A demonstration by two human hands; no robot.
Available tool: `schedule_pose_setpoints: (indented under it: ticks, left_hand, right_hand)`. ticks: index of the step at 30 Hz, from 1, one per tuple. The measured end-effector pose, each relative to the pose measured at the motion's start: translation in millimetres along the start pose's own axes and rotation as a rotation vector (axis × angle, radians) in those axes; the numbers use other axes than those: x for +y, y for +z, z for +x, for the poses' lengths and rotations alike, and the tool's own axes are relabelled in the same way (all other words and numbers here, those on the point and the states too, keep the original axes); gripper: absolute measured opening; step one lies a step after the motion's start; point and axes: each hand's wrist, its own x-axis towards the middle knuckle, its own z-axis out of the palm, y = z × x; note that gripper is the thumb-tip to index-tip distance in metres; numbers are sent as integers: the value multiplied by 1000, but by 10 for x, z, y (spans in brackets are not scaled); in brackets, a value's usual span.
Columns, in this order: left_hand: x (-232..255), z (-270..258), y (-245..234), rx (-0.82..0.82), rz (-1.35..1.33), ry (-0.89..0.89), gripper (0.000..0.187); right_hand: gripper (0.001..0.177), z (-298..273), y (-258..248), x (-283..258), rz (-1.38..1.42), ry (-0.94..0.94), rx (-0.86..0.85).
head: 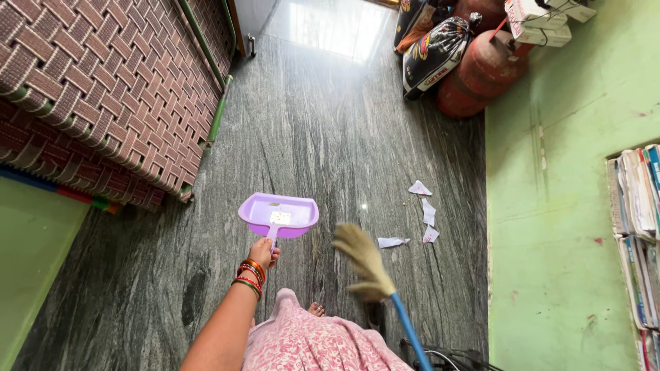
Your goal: The person sweeps scattered pieces of paper on a grey marble floor using a broom and a dustpan. They gather the debris into a pile and sweep it into the dustpan while moving around a room containing a desk, a gas cylinder, and a woven cot.
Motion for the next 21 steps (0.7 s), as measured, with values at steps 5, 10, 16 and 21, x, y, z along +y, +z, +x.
schedule_pose_setpoints:
  ticks: [5,10,16,21]
  left_hand:
    - [3,15,5,8,-24,-36,30]
    - [51,-7,23,27,-50,-64,29]
    - [132,-3,-139,18,-134,-75,28]
    - [285,101,-403,-5,-174,-42,28]
  right_hand:
    - [57,81,-186,228,113,157,75]
    - [58,504,-429,-208,299,100,265]
    - [71,675,-240,-1332,253,-114,179]
    - [50,652,-93,-2179,-56,-332,68]
